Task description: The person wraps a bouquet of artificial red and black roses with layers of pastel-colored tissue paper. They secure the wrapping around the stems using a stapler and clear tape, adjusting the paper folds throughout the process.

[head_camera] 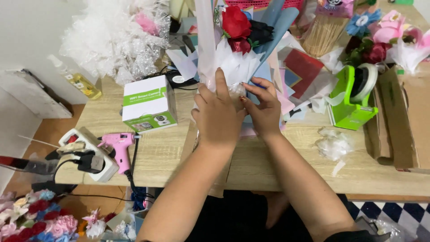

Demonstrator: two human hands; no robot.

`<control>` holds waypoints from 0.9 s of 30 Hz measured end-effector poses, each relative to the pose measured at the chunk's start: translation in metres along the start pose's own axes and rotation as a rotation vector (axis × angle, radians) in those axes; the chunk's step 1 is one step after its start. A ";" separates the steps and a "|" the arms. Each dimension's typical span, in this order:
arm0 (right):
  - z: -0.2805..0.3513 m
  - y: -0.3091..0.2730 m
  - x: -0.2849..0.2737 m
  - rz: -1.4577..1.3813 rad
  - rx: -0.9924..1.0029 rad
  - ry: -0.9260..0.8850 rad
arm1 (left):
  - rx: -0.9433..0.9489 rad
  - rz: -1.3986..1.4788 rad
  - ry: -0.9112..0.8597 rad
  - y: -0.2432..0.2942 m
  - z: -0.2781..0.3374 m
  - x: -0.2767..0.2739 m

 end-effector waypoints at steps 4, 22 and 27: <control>-0.007 0.002 -0.024 0.110 0.007 0.131 | 0.082 0.034 -0.108 0.012 0.000 0.004; -0.007 0.020 -0.027 0.093 0.176 0.139 | 0.068 0.135 -0.254 0.015 -0.023 0.027; -0.009 0.050 -0.034 0.001 0.248 0.158 | 0.081 0.315 -0.133 0.018 -0.026 0.032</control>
Point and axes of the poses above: each hand's wrist, its own z-axis away from the middle knuckle, its own x-axis out of the palm, y = z × x, the point moved 9 cm from there along -z, towards the middle knuckle, and after that the axes turned 5 degrees about x, right-handed, at the moved point
